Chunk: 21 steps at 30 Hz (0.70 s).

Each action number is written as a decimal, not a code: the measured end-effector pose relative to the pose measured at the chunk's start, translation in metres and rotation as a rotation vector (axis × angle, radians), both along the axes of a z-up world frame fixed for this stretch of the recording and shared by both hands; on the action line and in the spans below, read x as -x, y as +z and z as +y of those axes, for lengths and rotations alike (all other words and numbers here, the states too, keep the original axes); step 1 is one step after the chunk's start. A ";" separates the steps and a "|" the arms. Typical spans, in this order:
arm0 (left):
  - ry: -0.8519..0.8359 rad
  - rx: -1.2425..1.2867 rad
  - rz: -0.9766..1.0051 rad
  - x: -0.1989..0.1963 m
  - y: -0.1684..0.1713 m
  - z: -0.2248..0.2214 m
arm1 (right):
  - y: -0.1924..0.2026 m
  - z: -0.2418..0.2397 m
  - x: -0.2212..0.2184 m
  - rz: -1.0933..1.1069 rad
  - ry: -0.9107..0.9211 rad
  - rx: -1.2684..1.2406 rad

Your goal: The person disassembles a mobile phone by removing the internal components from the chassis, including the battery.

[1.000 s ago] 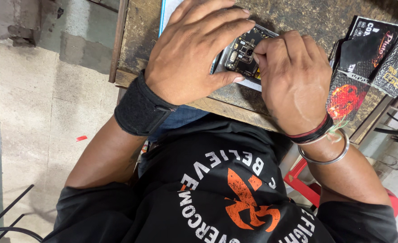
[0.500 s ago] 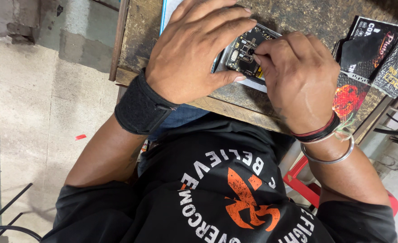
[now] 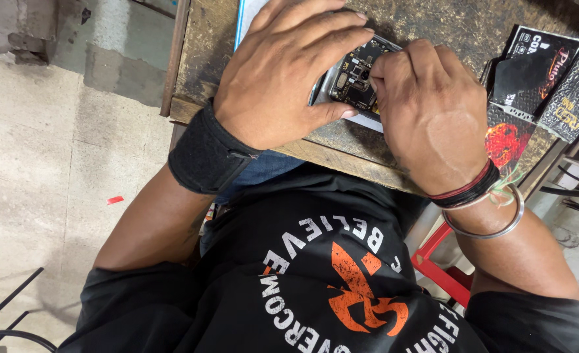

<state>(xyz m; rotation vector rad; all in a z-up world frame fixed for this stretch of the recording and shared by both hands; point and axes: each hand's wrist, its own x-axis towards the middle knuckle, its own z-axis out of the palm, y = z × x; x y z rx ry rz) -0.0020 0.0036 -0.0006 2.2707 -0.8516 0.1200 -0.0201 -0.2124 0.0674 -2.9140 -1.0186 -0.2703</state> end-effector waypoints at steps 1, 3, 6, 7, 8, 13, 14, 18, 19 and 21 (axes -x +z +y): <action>-0.001 0.005 0.012 0.000 0.000 0.000 | -0.002 -0.001 0.000 0.003 0.007 -0.006; -0.008 0.017 0.033 0.000 0.001 0.000 | -0.004 -0.004 -0.001 0.006 0.018 -0.015; -0.006 0.018 0.030 0.000 0.003 0.001 | -0.006 -0.006 -0.003 0.001 0.000 -0.061; -0.007 0.021 0.031 0.000 0.003 0.001 | -0.006 -0.008 -0.004 0.034 0.001 -0.095; -0.008 0.023 0.033 0.000 0.003 0.001 | -0.005 -0.011 -0.005 0.067 0.002 -0.130; -0.009 0.022 0.023 0.000 0.001 0.001 | 0.000 -0.041 -0.011 0.117 0.004 -0.235; -0.008 0.022 0.019 -0.001 0.003 0.000 | 0.002 -0.049 -0.016 0.098 -0.003 -0.260; -0.016 0.028 0.034 -0.003 0.010 -0.001 | 0.008 -0.077 -0.043 -0.130 -0.104 -0.161; -0.010 0.025 0.032 -0.003 0.011 -0.001 | 0.008 -0.085 -0.053 -0.192 -0.131 -0.107; -0.002 0.022 0.032 -0.002 0.013 -0.002 | 0.004 -0.101 -0.079 -0.307 -0.167 0.015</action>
